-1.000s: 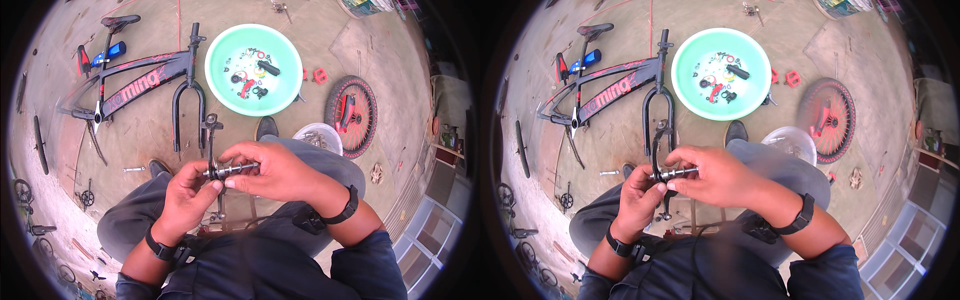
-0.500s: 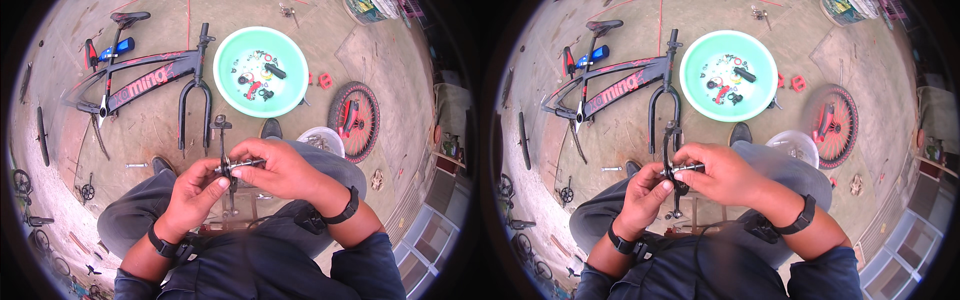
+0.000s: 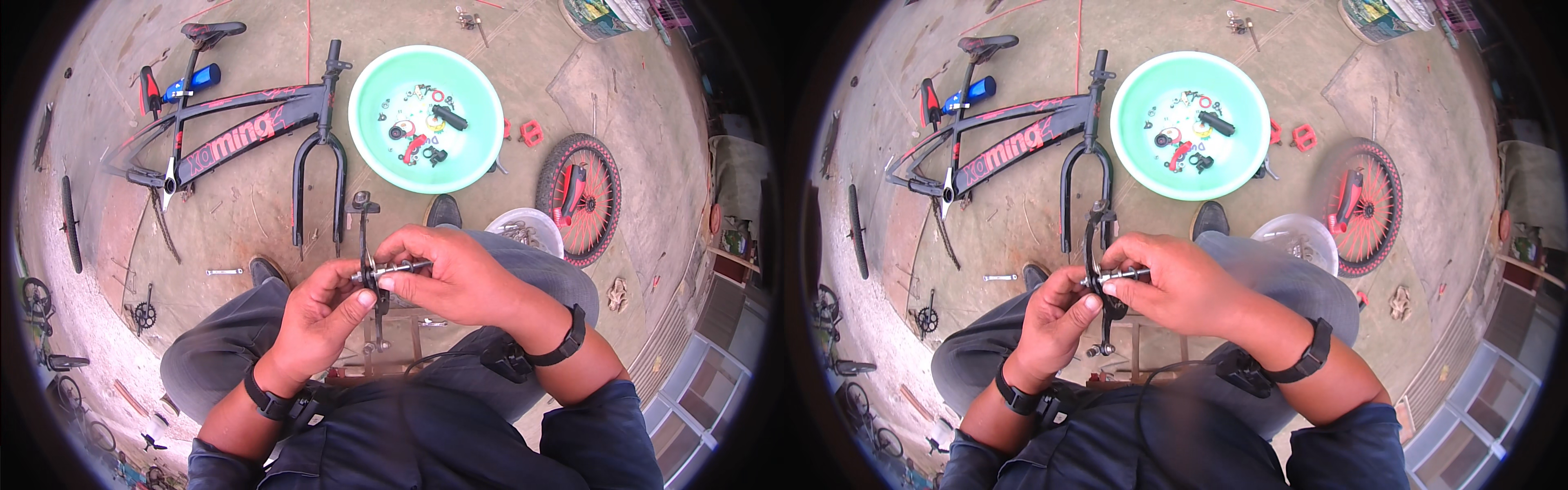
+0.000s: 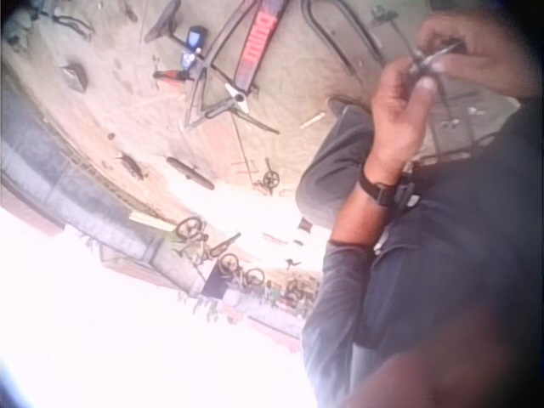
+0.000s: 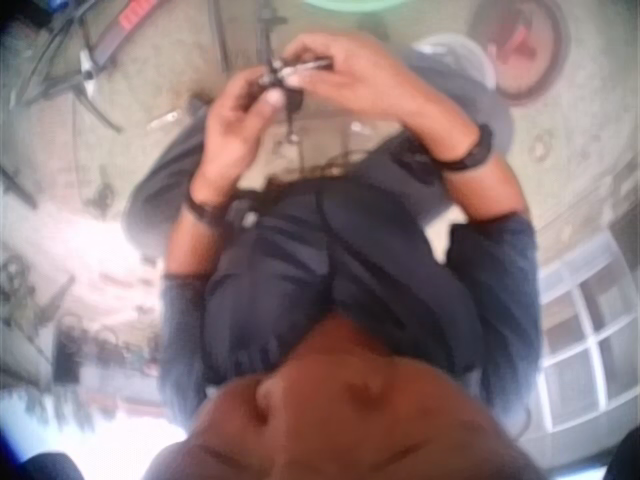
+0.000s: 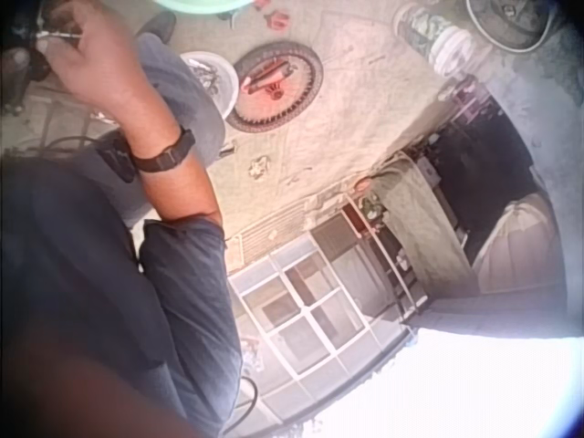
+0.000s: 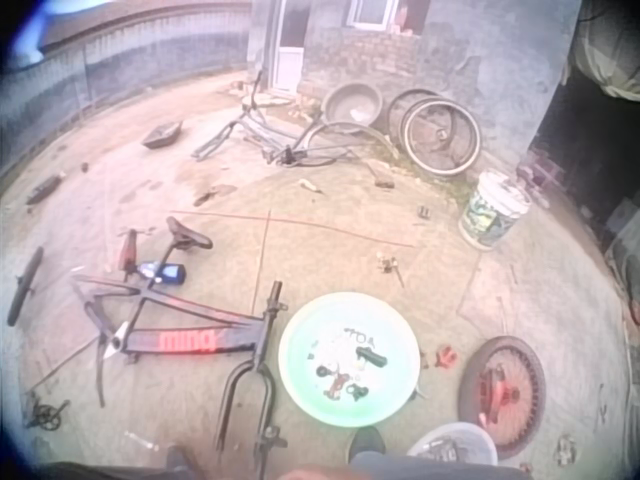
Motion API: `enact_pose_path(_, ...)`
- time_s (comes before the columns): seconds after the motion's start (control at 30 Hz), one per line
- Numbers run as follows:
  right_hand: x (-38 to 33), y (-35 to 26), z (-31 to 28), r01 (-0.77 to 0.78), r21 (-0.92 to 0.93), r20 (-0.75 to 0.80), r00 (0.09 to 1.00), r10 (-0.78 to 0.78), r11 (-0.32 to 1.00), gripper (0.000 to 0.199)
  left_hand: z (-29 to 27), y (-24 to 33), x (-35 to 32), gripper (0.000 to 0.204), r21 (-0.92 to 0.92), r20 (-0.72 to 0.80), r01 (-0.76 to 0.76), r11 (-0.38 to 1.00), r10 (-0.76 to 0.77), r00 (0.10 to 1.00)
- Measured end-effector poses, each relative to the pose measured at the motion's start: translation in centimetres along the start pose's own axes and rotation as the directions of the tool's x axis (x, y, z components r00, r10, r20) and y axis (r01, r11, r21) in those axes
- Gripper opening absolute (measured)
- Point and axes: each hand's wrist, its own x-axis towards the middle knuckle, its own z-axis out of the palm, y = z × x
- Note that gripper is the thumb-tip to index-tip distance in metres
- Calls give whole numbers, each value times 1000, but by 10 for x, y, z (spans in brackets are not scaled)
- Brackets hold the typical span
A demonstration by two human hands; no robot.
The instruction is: The person assembles a bicycle brake caliper by hand, inserting a brake cable, threading a bolt, and tightening it with a wrench. They then attach a brake pad to the caliper.
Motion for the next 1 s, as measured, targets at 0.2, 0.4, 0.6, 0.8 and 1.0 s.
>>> enact_pose_path(0.2,-1,-1,-1,-63,10,42,997,63,998,26,0,-1,0,32,7,-8,-2,1000,2,1000)
enact_pose_path(0.4,0,-3,-2,-76,5,56,996,76,997,27,-1,-1,0,31,4,-15,-2,1000,2,1000)
enact_pose_path(0.6,0,-5,-5,-73,-15,68,995,74,997,29,-1,-2,-1,30,0,-25,8,1000,-8,1000)
enact_pose_path(0.8,1,-5,-5,-103,14,79,992,101,995,30,-2,-1,-1,29,-3,-36,24,1000,-24,999)
enact_pose_path(1.0,0,-6,-12,-113,-12,91,989,113,994,37,-2,1,-3,27,-11,-58,26,1000,-26,998)
